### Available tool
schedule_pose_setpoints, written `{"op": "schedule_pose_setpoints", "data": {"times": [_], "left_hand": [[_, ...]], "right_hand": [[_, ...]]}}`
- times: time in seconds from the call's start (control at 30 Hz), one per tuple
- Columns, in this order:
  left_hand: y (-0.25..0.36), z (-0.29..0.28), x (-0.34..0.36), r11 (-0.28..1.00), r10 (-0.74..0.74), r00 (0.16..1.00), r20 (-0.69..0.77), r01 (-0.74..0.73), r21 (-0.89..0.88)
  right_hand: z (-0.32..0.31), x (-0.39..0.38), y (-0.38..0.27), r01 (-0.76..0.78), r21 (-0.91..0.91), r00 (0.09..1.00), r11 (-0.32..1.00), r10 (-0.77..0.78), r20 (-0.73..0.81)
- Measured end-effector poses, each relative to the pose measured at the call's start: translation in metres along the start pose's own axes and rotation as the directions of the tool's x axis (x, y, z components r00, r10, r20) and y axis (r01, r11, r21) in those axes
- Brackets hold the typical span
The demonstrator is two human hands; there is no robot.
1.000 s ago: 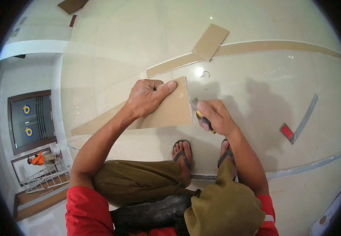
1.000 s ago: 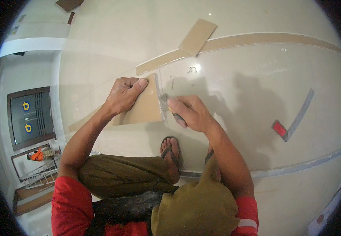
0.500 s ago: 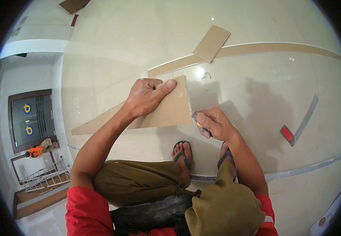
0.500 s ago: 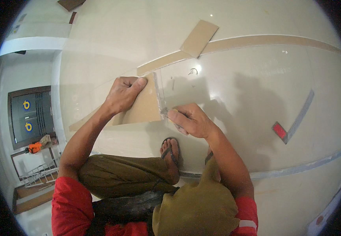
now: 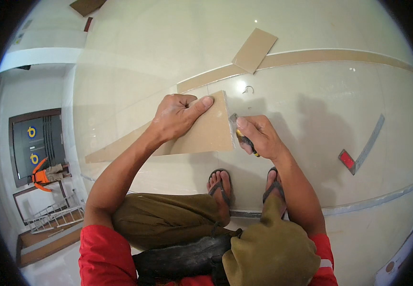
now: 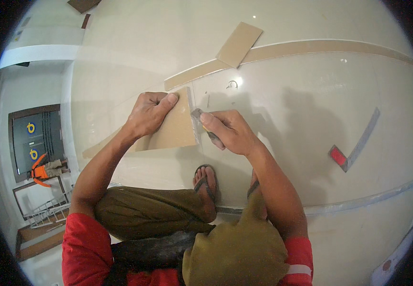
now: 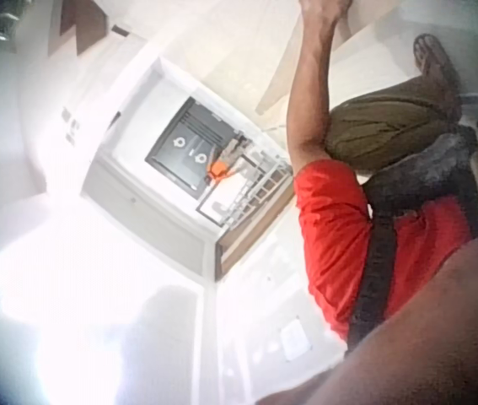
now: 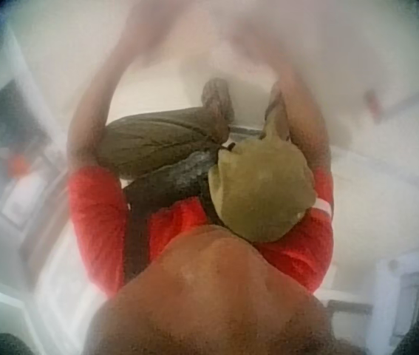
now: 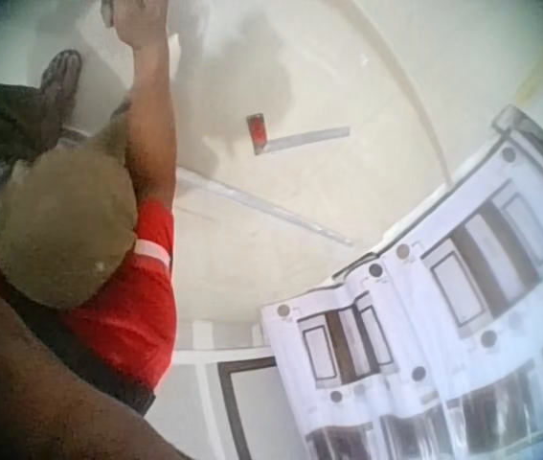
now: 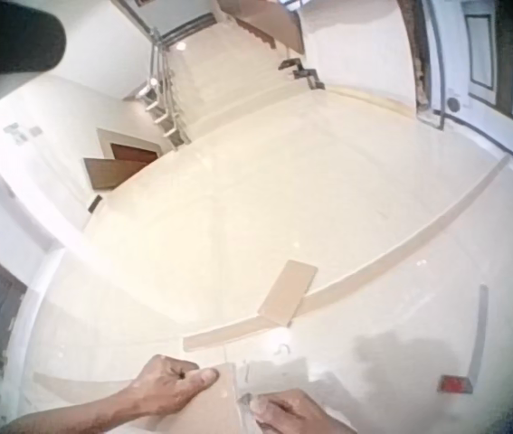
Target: The person uses a utility knife and a square ruler to mark and cut a long strip of material on the floor.
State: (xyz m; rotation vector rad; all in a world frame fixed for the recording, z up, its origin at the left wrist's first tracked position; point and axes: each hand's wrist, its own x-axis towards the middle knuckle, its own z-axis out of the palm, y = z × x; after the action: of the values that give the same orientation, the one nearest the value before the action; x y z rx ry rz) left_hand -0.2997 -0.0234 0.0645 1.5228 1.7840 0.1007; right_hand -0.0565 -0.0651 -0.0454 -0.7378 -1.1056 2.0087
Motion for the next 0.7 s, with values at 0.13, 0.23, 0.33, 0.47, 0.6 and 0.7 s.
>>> {"op": "schedule_pose_setpoints", "data": {"times": [0.13,0.23,0.33,0.47,0.6,0.7], "left_hand": [[-0.001,0.000,-0.001,1.000,0.005,1.000,0.015,-0.004,-0.028],[0.000,0.002,-0.001,1.000,-0.001,1.000,0.009,0.001,-0.016],[-0.001,0.002,-0.002,1.000,0.010,1.000,0.012,-0.009,-0.026],[0.000,-0.002,-0.006,0.999,-0.004,1.000,0.002,0.004,-0.048],[0.005,0.003,-0.005,0.999,-0.010,0.999,0.032,0.009,0.032],[-0.001,0.002,-0.005,1.000,0.001,1.000,0.021,-0.001,0.007]], "right_hand": [[-0.003,-0.009,0.005,0.024,0.001,0.994,1.000,-0.024,0.111],[-0.007,-0.011,0.005,0.043,-0.039,0.993,0.998,-0.038,0.114],[-0.004,0.002,-0.001,0.034,-0.037,0.997,0.999,-0.031,0.069],[-0.003,-0.005,0.006,0.006,-0.050,0.994,0.999,0.000,0.106],[-0.011,-0.012,0.006,0.017,-0.084,0.993,0.996,-0.007,0.116],[-0.005,-0.004,-0.003,-0.003,-0.073,1.000,0.997,0.004,0.022]]}}
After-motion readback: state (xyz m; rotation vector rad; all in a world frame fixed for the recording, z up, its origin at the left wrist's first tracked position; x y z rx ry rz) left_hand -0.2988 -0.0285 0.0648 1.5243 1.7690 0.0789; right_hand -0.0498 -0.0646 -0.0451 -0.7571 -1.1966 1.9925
